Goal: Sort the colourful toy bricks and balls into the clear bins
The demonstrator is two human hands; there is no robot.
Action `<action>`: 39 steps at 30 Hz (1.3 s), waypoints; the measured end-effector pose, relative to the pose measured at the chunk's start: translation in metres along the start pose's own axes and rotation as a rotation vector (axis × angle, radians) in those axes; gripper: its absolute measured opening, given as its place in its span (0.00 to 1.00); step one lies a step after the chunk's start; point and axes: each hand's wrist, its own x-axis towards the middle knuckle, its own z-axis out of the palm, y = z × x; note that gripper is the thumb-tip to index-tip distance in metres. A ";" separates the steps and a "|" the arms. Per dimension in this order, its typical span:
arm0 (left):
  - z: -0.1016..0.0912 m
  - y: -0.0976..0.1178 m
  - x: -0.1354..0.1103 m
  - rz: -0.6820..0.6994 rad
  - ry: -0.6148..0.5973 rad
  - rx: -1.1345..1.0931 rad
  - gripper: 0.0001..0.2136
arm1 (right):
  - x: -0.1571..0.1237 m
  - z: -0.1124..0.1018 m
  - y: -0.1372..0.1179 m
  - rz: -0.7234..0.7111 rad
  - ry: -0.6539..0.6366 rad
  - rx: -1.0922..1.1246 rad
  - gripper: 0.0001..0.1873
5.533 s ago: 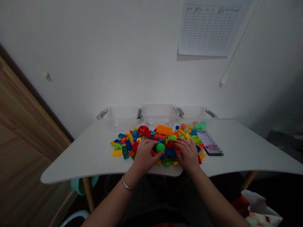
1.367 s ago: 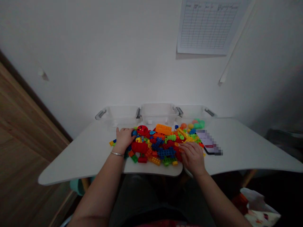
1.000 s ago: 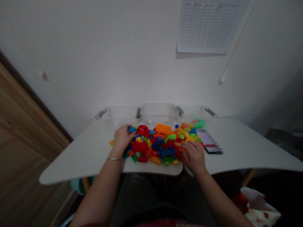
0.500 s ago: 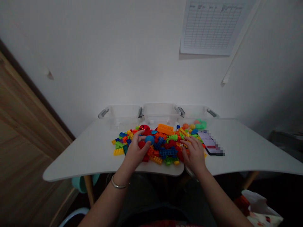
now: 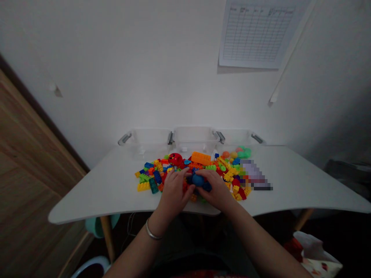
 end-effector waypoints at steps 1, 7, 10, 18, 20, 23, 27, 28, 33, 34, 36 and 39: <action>-0.002 -0.005 -0.003 0.013 0.005 0.071 0.20 | -0.001 0.000 0.004 0.025 0.028 -0.015 0.20; -0.001 -0.041 -0.021 -0.074 0.072 0.391 0.23 | -0.005 -0.006 0.048 0.264 0.311 -0.085 0.21; 0.005 -0.054 -0.026 -0.115 0.077 0.427 0.23 | -0.001 -0.016 0.079 0.337 0.430 -0.106 0.21; 0.009 -0.061 -0.025 -0.124 0.053 0.404 0.27 | 0.041 -0.060 0.160 0.411 0.523 -0.338 0.25; 0.011 -0.062 -0.024 -0.144 0.044 0.403 0.28 | 0.052 -0.064 0.175 0.425 0.469 -0.398 0.26; 0.012 -0.064 -0.022 -0.121 0.026 0.380 0.28 | 0.065 -0.066 0.187 0.506 0.379 -0.457 0.25; 0.012 -0.064 -0.023 -0.090 0.005 0.360 0.27 | 0.076 -0.063 0.185 0.631 0.199 -0.564 0.25; 0.012 -0.064 -0.023 -0.090 0.000 0.358 0.27 | 0.078 -0.062 0.182 0.651 0.147 -0.598 0.25; 0.012 -0.062 -0.023 -0.102 -0.034 0.386 0.25 | 0.077 -0.058 0.169 0.637 -0.129 -0.796 0.22; 0.012 -0.061 -0.023 -0.104 -0.038 0.392 0.24 | 0.075 -0.057 0.167 0.615 -0.149 -0.828 0.22; 0.012 -0.061 -0.023 -0.107 -0.039 0.397 0.23 | 0.071 -0.057 0.167 0.577 -0.134 -0.841 0.22; 0.012 -0.062 -0.023 -0.104 -0.039 0.398 0.23 | 0.066 -0.059 0.170 0.516 -0.061 -0.747 0.20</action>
